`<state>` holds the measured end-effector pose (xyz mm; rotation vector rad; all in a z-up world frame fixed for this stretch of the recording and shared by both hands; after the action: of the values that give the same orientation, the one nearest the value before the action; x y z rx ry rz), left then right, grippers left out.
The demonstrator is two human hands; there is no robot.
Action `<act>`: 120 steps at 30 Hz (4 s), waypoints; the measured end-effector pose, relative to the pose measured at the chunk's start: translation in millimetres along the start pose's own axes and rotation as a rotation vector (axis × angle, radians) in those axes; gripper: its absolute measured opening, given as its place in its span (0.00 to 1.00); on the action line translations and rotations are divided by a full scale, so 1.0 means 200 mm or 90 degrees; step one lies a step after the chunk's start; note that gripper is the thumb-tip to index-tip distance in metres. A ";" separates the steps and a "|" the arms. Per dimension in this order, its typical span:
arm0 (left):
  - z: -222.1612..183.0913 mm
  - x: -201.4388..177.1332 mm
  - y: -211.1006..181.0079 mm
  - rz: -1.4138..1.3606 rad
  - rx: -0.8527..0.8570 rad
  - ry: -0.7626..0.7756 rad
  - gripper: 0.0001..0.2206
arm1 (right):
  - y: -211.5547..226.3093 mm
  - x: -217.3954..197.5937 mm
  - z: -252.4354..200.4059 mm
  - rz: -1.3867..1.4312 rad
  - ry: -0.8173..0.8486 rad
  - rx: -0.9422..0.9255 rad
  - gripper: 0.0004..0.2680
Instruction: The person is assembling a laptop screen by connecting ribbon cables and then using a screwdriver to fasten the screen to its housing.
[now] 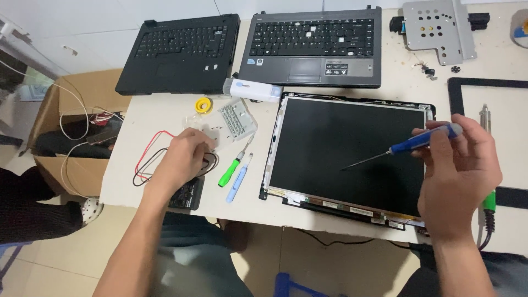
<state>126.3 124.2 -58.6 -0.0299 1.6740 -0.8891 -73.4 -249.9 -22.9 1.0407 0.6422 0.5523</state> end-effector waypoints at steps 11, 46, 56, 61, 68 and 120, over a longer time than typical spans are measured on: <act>-0.02 0.04 0.02 0.122 0.036 0.018 0.17 | -0.02 -0.01 -0.01 0.048 -0.005 0.038 0.08; 0.08 -0.02 -0.03 0.194 0.031 0.069 0.10 | -0.01 -0.04 -0.01 0.069 -0.025 0.052 0.08; 0.27 0.11 -0.03 0.518 0.056 0.348 0.12 | 0.02 -0.06 0.01 0.084 -0.053 0.054 0.08; 0.24 0.10 -0.10 0.550 0.113 0.335 0.21 | 0.06 -0.08 0.01 0.078 -0.053 0.056 0.08; 0.22 0.07 -0.06 0.648 0.194 0.325 0.11 | 0.10 -0.12 0.00 0.069 -0.056 0.080 0.08; -0.03 -0.15 -0.18 -0.029 0.202 0.032 0.04 | 0.04 -0.07 -0.02 0.225 -0.037 0.180 0.08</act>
<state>115.7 116.6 -12.8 0.1728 1.5660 -1.1896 -87.1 -254.4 -13.5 1.4467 0.4961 0.7486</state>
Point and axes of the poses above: each hand's wrist, its own z-axis towards the middle knuckle, its own x-axis out of the palm, y = z × x, the point moved 2 cm from there along z, towards the middle knuckle, and after that the axes turned 6 degrees about x, right-handed, at the moved point
